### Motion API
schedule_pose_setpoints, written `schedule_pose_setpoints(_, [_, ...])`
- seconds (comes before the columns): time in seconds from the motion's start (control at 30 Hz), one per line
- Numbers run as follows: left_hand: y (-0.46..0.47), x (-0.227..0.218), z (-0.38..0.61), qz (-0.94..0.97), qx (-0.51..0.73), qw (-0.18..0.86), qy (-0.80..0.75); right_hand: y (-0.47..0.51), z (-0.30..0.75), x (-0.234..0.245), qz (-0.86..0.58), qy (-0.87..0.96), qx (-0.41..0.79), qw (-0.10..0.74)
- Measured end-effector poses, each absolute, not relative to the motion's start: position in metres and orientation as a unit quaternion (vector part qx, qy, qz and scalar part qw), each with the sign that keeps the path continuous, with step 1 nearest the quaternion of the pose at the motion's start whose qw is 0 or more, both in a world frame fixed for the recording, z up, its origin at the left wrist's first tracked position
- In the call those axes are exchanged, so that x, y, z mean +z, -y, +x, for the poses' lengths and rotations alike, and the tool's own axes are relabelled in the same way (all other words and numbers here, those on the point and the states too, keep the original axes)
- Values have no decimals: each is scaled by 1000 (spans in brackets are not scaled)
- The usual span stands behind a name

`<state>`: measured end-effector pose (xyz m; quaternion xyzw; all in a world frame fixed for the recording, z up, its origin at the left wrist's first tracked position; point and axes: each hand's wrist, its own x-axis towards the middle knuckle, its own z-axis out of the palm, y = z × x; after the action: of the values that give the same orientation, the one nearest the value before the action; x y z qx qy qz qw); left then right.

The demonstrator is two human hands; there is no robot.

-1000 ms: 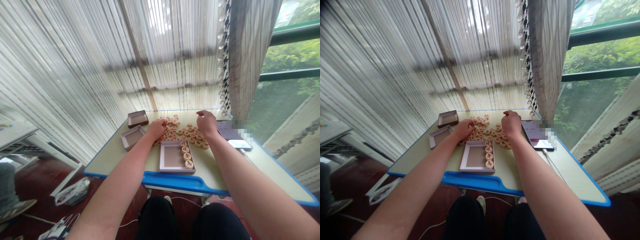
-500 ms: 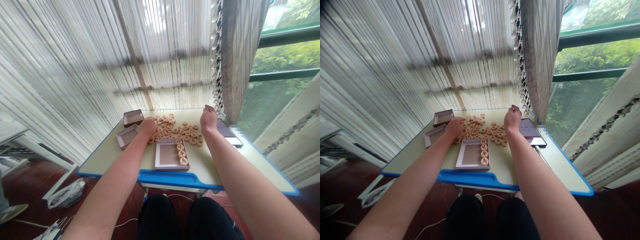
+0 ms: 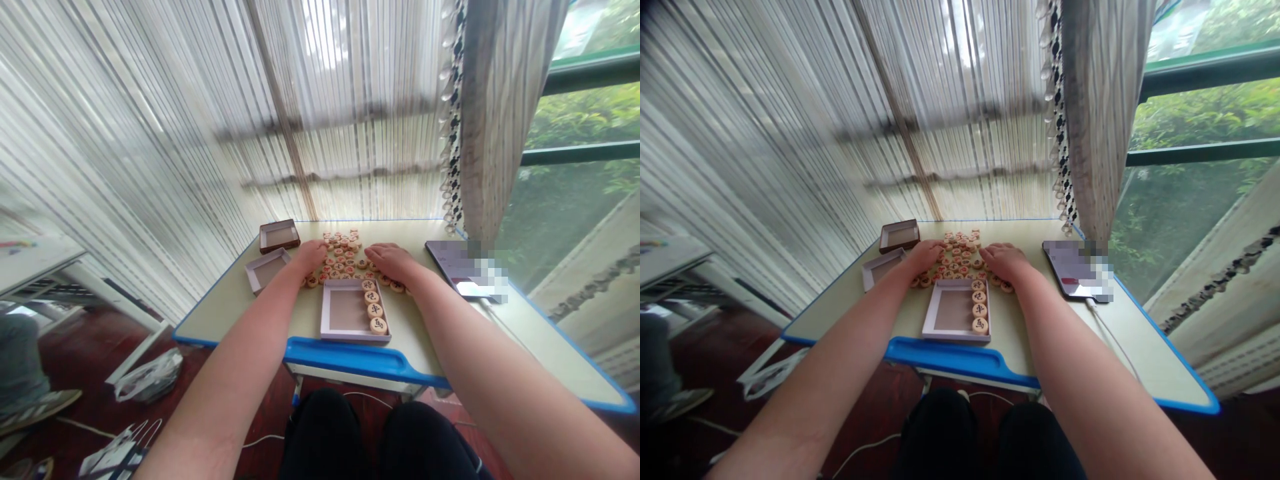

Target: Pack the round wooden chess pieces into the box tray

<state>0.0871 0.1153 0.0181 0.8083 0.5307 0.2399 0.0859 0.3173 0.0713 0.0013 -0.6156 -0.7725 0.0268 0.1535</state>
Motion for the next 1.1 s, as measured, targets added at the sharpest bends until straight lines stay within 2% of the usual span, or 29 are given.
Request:
schedule_pose_setpoints(0.13, [-117, 19, 87, 788, 230, 144, -552, -71, 313, 1, -637, 748, -14, 187])
schedule_pose_setpoints(0.3, [-119, 24, 81, 748, 256, 196, -580, -74, 311, 0, -598, 788, 46, 138])
schedule_pose_setpoints(0.4, [-119, 24, 77, 740, 271, 203, -581, -75, 312, -1, -601, 783, 43, 153])
schedule_pose_setpoints(0.63, [-114, 26, 76, 766, 253, 119, -579, -79, 303, 4, -603, 779, 27, 169])
schedule_pose_setpoints(0.83, [-112, 21, 70, 732, 231, -9, -641, -78, 299, 8, -554, 813, 13, 177])
schedule_pose_setpoints(0.93, [-111, 21, 71, 730, 221, -25, -647, -76, 301, 9, -561, 801, -4, 207])
schedule_pose_setpoints(1.1, [-112, 20, 86, 787, 220, -26, -575, -78, 307, 8, -601, 773, -6, 204])
